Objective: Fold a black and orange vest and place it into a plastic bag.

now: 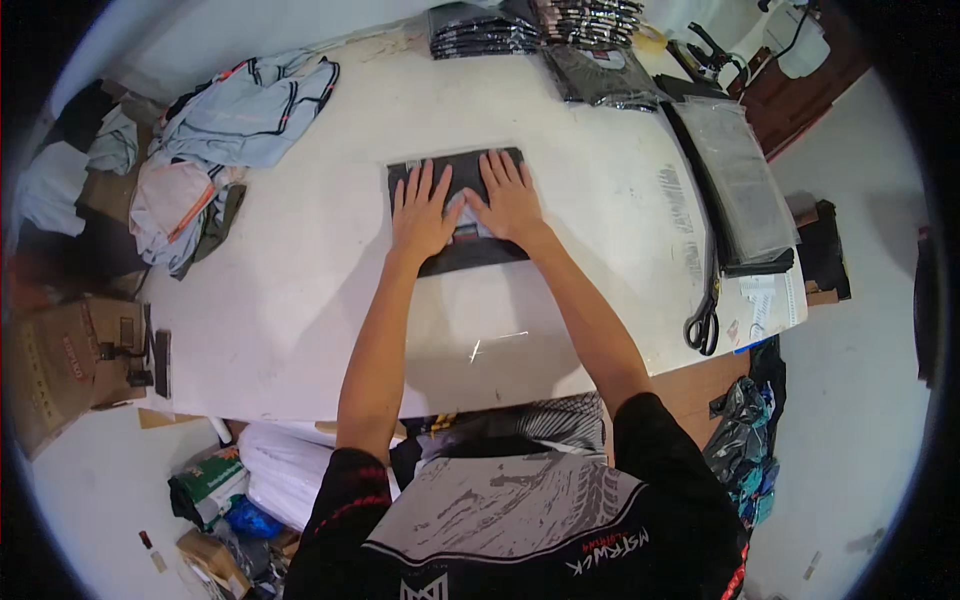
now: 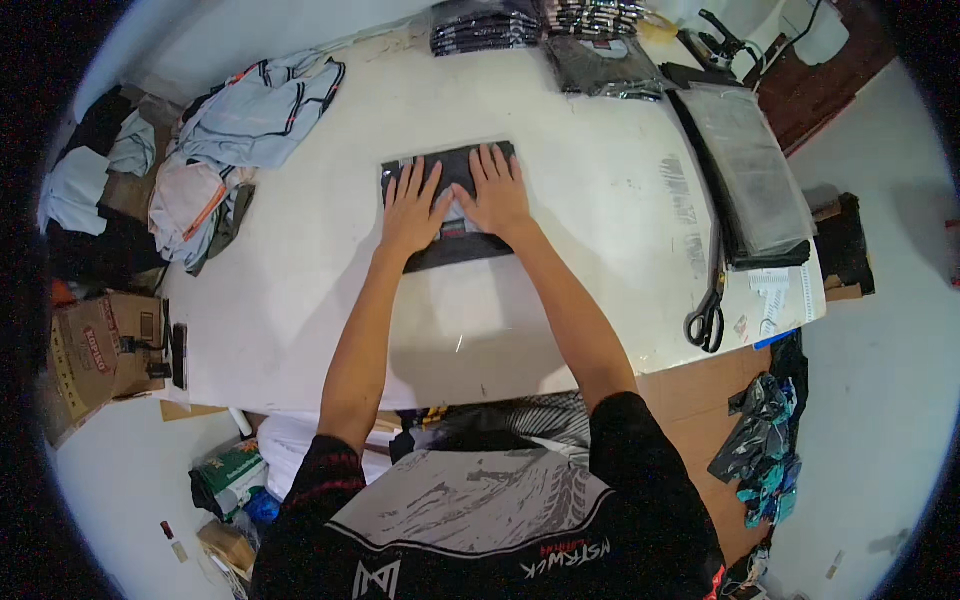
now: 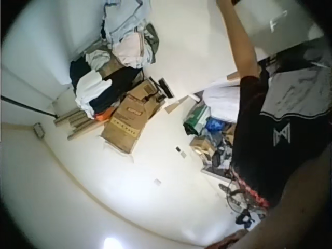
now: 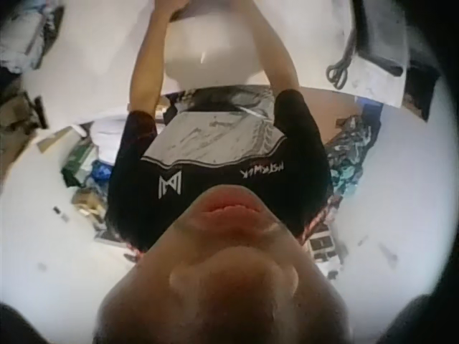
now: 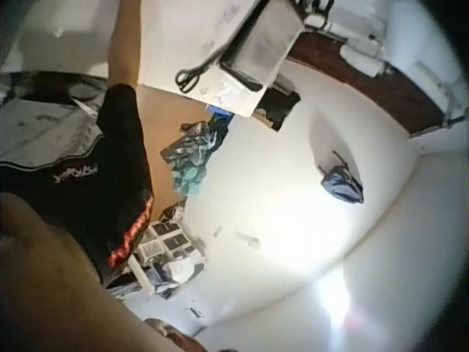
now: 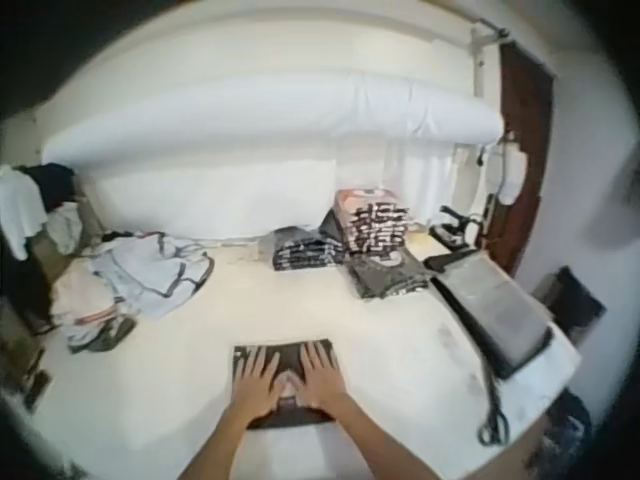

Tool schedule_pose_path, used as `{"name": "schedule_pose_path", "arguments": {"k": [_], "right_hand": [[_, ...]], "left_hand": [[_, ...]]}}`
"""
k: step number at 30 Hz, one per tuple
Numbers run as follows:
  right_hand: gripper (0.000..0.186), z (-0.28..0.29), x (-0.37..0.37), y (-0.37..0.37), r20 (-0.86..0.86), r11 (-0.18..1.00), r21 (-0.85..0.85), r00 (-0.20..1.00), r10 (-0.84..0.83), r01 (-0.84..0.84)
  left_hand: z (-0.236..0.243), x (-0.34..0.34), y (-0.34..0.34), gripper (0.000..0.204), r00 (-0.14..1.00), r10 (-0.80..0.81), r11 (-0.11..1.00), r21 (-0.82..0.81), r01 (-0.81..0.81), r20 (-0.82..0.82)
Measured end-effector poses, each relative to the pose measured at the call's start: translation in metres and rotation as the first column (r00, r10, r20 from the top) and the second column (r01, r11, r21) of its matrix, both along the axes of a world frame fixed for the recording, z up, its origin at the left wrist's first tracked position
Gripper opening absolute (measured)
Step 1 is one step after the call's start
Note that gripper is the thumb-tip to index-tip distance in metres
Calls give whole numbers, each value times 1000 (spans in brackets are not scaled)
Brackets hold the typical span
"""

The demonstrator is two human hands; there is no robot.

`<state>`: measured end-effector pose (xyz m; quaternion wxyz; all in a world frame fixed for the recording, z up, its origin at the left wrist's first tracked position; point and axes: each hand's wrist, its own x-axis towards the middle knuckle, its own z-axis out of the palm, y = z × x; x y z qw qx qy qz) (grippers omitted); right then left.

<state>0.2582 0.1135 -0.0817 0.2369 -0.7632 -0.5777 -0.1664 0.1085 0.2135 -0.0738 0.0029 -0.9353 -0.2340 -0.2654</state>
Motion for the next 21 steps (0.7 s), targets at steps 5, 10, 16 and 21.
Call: {"name": "schedule_pose_path", "arguments": {"k": [5,10,16,21], "right_hand": [[69,19,5,3,-191,967,-254,979,-70,20],[65,21,7,6,-41,995,-96,999,8,-11],[53,-9,74,-41,-269,991,-121,963,17,-51],[51,15,67,-148,-368,992,35,921,127,-123]], "left_hand": [[12,10,3,58,984,40,979,-192,-74,-176],[2,12,6,57,994,-50,982,-186,31,-96],[-11,-60,45,55,968,188,945,-239,-225,-168],[-3,-155,6,44,998,0,960,-281,-16,-59]]}}
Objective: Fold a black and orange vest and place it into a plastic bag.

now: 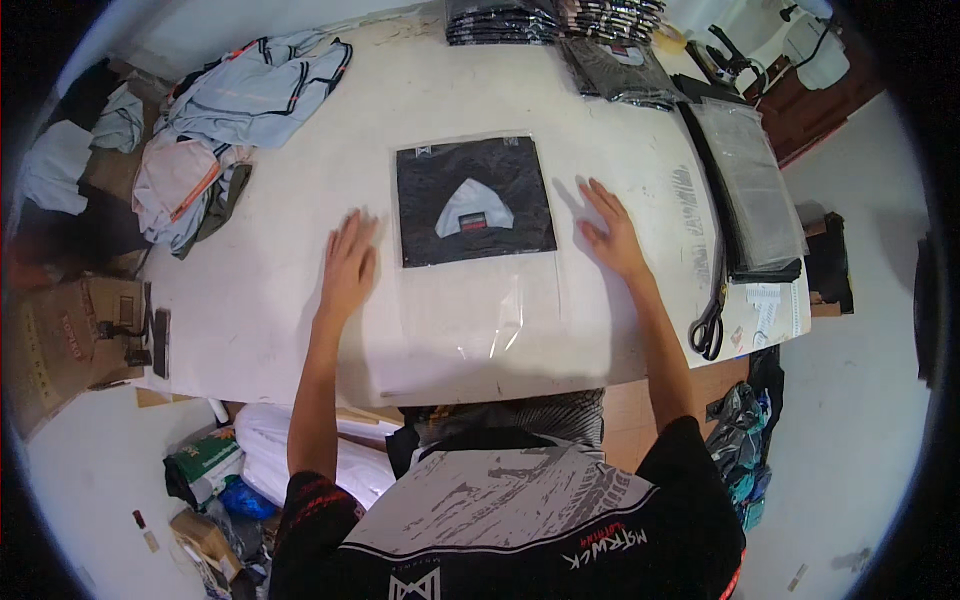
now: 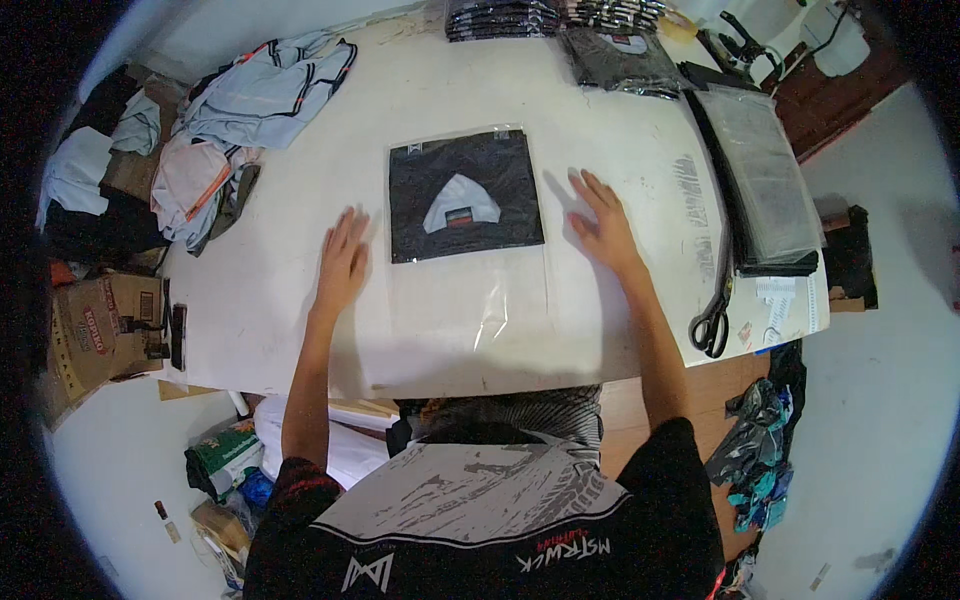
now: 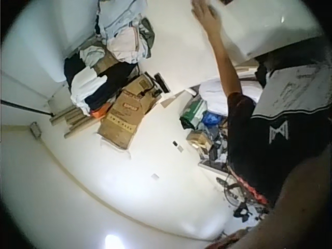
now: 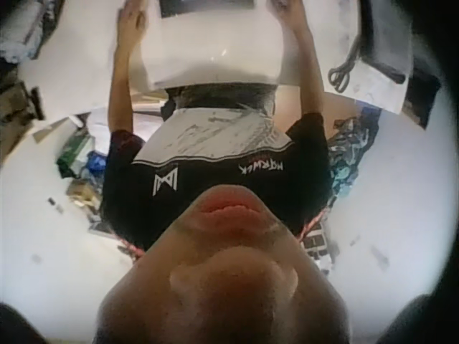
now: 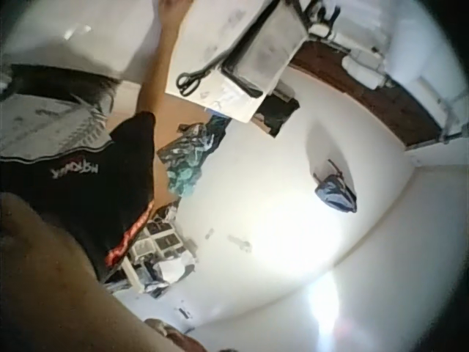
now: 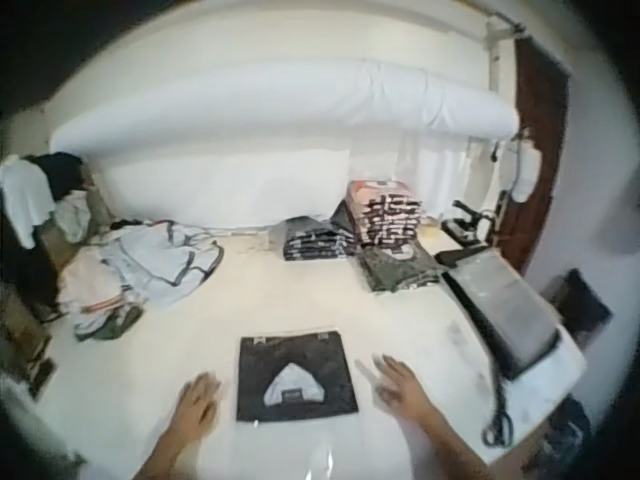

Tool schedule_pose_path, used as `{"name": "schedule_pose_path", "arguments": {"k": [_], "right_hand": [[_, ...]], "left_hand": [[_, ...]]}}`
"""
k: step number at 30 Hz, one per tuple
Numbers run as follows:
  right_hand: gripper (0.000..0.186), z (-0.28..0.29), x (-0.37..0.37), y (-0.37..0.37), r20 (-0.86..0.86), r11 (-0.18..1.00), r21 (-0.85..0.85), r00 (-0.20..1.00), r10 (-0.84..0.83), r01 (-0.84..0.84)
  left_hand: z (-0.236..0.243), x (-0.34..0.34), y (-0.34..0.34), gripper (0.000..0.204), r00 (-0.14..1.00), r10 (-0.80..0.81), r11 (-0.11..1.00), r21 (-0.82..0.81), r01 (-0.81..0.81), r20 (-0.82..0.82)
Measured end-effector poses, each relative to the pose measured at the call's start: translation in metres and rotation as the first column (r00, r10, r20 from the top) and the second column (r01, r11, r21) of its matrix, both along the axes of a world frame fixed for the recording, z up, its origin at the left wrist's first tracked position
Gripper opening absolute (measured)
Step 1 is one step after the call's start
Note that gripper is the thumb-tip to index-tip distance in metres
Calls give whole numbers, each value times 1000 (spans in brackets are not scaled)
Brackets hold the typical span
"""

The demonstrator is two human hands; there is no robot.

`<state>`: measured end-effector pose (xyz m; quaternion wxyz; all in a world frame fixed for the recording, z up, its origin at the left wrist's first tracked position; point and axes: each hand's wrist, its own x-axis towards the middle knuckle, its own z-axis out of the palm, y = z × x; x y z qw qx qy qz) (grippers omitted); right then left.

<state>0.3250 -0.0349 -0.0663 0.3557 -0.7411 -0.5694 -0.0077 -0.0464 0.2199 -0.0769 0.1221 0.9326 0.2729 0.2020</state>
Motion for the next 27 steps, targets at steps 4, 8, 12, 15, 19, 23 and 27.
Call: {"name": "schedule_pose_path", "arguments": {"k": [4,8,12,15,19,23,27], "right_hand": [[44,17,-52,-34,82,974,-6,971,225,-225],[38,30,-74,-26,252,957,-70,923,290,-281],[32,17,-65,-22,233,972,-20,945,231,-233],[28,12,-60,-22,182,975,9,959,215,-220],[29,11,-60,-20,28,965,88,969,247,-248],[25,10,-61,-15,-151,981,108,973,174,-158],[21,15,-73,-2,-249,989,146,967,58,-22]], "left_hand": [[34,-10,-43,46,971,-241,968,71,241,-6],[38,-2,-34,42,935,-318,900,262,349,-154],[36,7,-31,40,900,-414,864,252,436,-139],[34,3,-35,41,889,-444,859,230,458,-112],[31,-5,-41,52,891,-437,863,220,455,-127],[46,-4,-65,66,920,-361,918,114,380,-153],[39,3,-76,88,960,-271,958,79,276,-63]]}}
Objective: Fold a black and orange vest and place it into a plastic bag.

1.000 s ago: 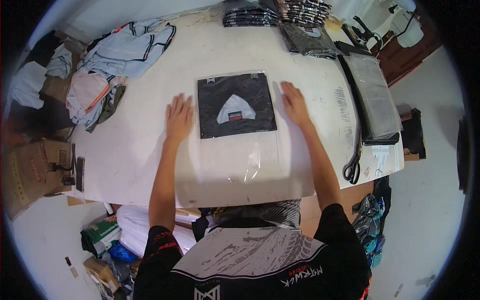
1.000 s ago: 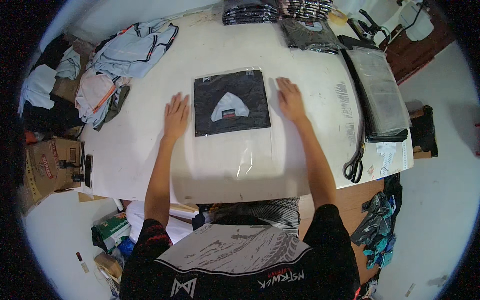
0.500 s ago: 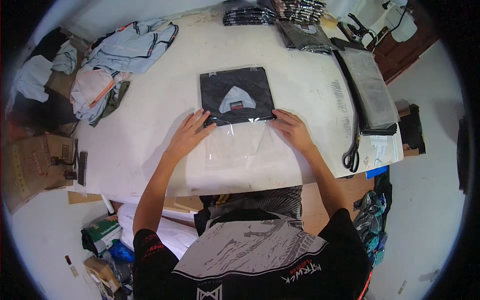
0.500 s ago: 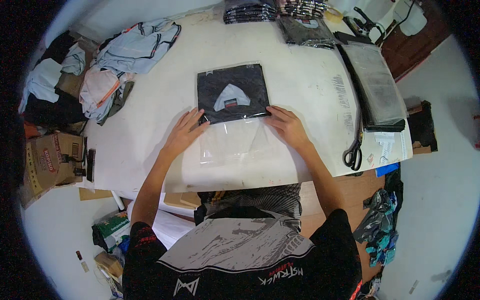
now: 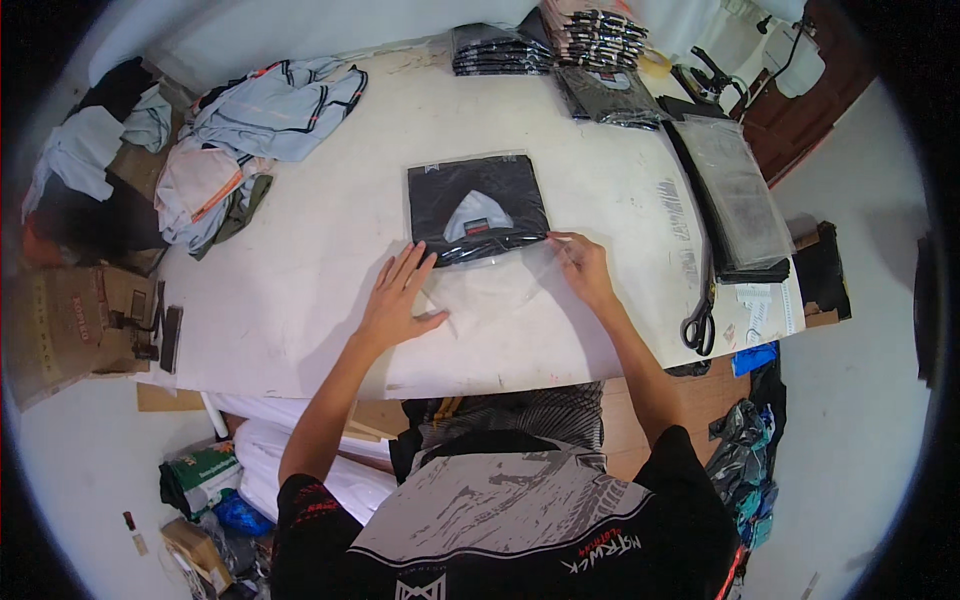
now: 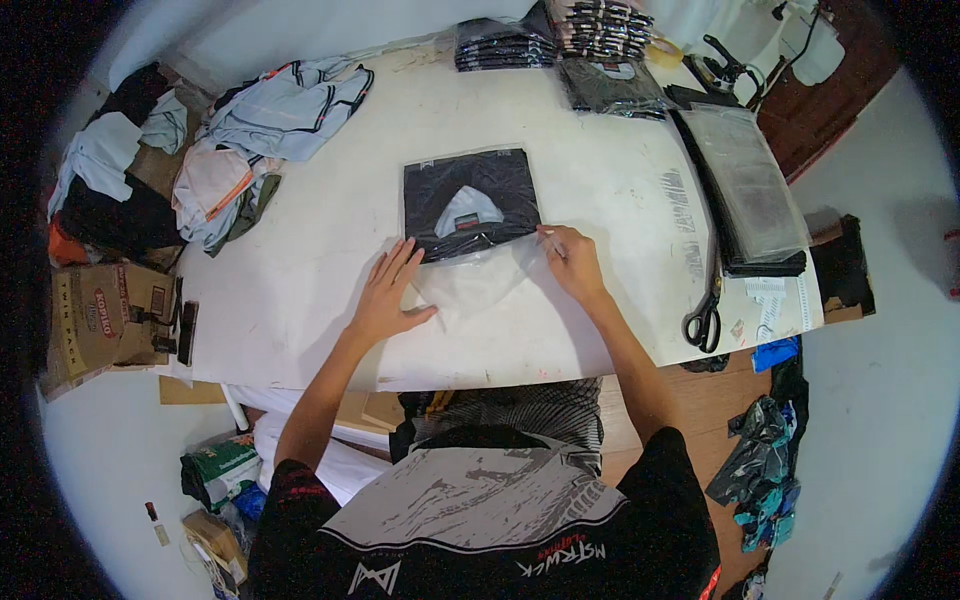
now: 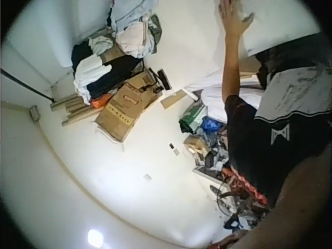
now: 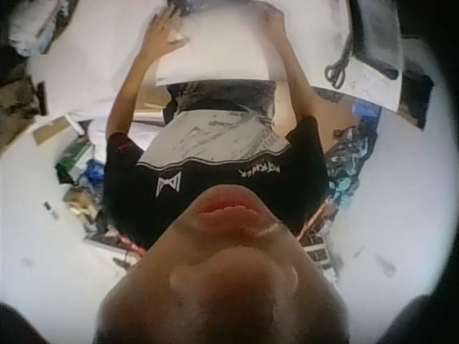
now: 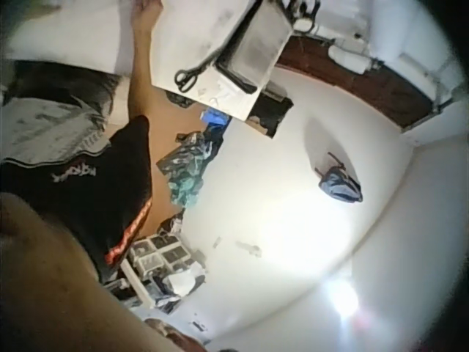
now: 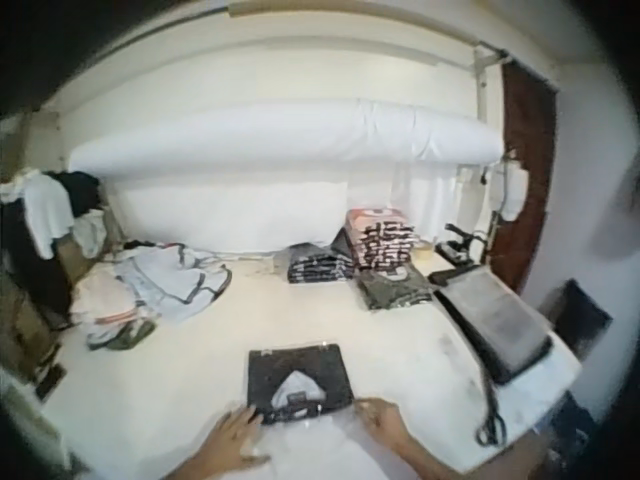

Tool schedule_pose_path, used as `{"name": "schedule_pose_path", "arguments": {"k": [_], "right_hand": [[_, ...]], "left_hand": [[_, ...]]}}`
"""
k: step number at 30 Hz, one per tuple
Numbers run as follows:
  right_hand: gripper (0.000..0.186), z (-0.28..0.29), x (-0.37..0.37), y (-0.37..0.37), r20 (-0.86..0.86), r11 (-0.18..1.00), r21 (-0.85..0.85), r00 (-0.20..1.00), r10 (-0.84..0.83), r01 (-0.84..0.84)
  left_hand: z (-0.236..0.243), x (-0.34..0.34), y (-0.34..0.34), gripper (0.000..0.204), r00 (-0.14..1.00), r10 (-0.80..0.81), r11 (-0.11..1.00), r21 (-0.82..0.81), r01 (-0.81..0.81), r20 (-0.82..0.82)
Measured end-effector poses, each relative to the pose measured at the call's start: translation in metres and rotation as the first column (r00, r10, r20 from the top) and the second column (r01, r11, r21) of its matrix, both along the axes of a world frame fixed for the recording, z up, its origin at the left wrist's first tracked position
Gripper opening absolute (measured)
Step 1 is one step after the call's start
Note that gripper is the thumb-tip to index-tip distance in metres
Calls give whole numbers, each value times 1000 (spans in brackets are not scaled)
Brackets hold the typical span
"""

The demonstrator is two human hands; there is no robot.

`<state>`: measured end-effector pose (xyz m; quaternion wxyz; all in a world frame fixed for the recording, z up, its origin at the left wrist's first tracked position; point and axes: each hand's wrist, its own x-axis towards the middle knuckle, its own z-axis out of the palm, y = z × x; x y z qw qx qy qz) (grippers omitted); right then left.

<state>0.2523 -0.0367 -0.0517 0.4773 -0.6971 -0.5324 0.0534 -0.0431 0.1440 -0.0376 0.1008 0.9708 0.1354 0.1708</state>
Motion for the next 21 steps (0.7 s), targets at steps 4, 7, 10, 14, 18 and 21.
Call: {"name": "schedule_pose_path", "arguments": {"k": [4,7,10,14,18,21], "right_hand": [[16,6,-1,8,-129,974,-125,970,-205,189],[14,27,-8,22,-84,968,-60,965,-249,245],[13,49,-4,32,53,970,101,972,-228,222],[15,113,-14,31,-111,939,308,986,-122,151],[16,175,-13,27,-126,903,415,990,-59,107],[19,193,-11,38,-321,839,501,946,-50,214]], "left_hand": [[3,14,2,83,991,-57,977,-196,81,125],[-14,12,19,66,972,-48,971,-218,100,229],[-10,19,34,43,945,32,979,-200,36,326],[62,30,33,22,795,223,875,-476,92,564],[152,29,21,10,712,398,819,-574,9,579],[167,46,23,13,616,465,758,-646,94,635]]}}
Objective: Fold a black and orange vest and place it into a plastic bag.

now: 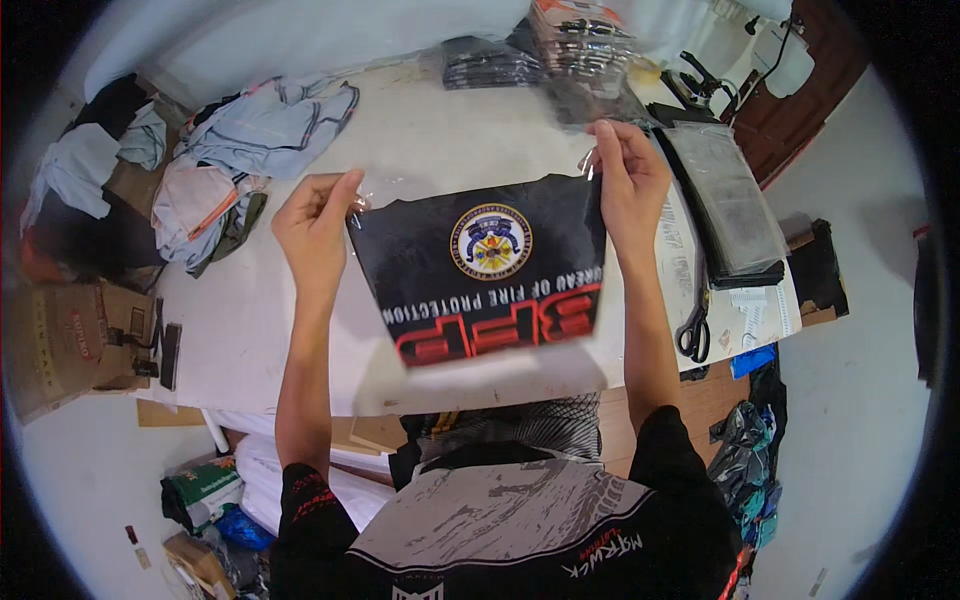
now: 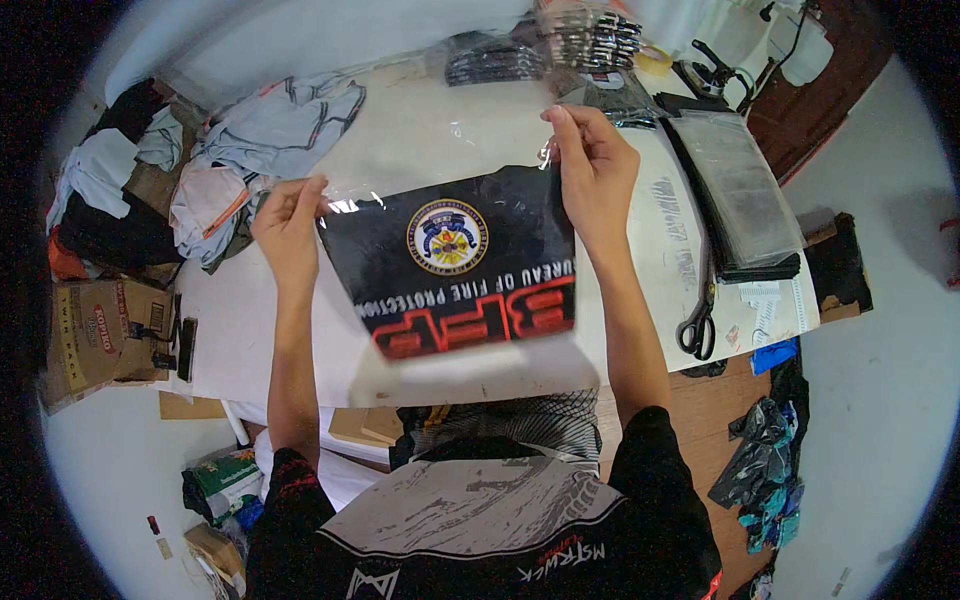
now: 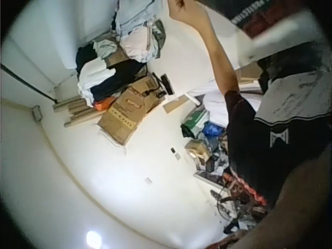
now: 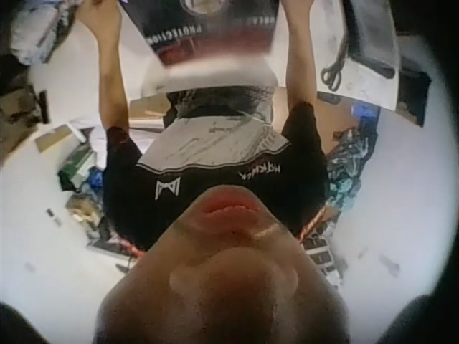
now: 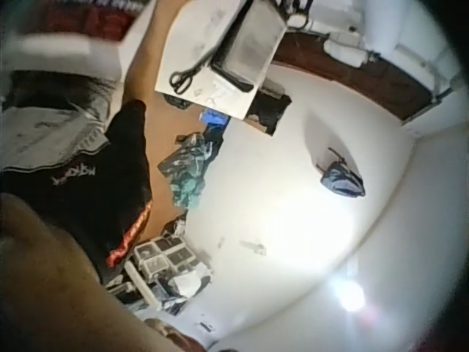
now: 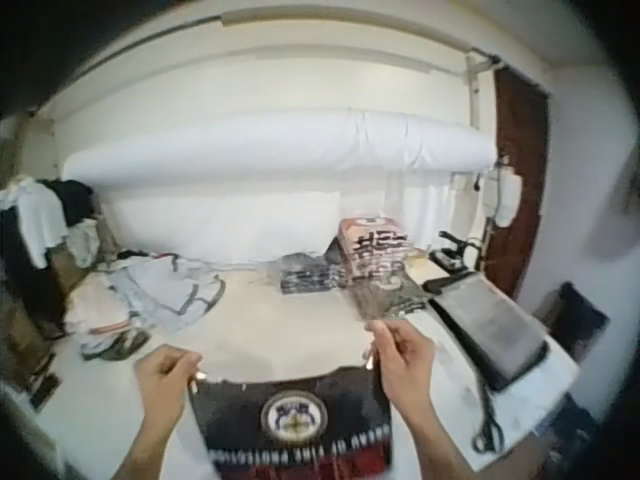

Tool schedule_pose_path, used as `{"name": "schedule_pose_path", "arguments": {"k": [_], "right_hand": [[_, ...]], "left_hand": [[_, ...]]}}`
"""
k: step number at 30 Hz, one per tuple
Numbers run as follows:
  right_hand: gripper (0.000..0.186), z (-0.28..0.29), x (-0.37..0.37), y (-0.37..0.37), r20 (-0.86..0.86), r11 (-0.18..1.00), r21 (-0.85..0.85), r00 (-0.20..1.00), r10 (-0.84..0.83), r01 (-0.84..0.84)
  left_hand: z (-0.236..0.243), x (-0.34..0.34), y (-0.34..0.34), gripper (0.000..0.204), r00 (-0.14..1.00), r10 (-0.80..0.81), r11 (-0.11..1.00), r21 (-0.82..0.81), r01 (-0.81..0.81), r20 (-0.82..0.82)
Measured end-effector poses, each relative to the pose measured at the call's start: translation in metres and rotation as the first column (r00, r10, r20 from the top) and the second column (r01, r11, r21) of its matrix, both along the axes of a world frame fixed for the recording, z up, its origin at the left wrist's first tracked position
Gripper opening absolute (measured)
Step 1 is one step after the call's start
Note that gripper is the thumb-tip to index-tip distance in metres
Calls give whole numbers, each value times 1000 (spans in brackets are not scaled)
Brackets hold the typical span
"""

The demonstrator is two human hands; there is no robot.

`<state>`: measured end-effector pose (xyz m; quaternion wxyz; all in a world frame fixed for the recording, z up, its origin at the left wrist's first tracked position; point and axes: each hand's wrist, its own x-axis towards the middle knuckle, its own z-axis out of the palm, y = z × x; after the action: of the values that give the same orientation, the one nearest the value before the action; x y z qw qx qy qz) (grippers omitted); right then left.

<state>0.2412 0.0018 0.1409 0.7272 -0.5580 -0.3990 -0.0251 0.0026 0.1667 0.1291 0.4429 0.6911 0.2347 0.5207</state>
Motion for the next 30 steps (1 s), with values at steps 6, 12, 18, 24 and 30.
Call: {"name": "schedule_pose_path", "arguments": {"k": [6,12,18,24,30], "right_hand": [[18,-109,16,-5,-11,914,-402,998,-63,53],[27,-185,18,-5,22,623,-780,998,-60,55],[40,-166,-14,-11,497,652,-647,867,-32,395],[51,-184,-91,-37,541,599,-741,798,266,303],[62,-181,-82,-41,516,570,-768,810,279,293]], "left_hand": [[-96,7,10,22,972,-61,974,-228,8,-228],[-196,13,24,24,801,54,998,38,-40,-596],[-147,10,-26,29,765,325,914,391,-105,-555],[-173,23,-110,47,567,234,884,416,214,-790],[-172,14,-104,53,494,282,908,395,139,-823]]}}
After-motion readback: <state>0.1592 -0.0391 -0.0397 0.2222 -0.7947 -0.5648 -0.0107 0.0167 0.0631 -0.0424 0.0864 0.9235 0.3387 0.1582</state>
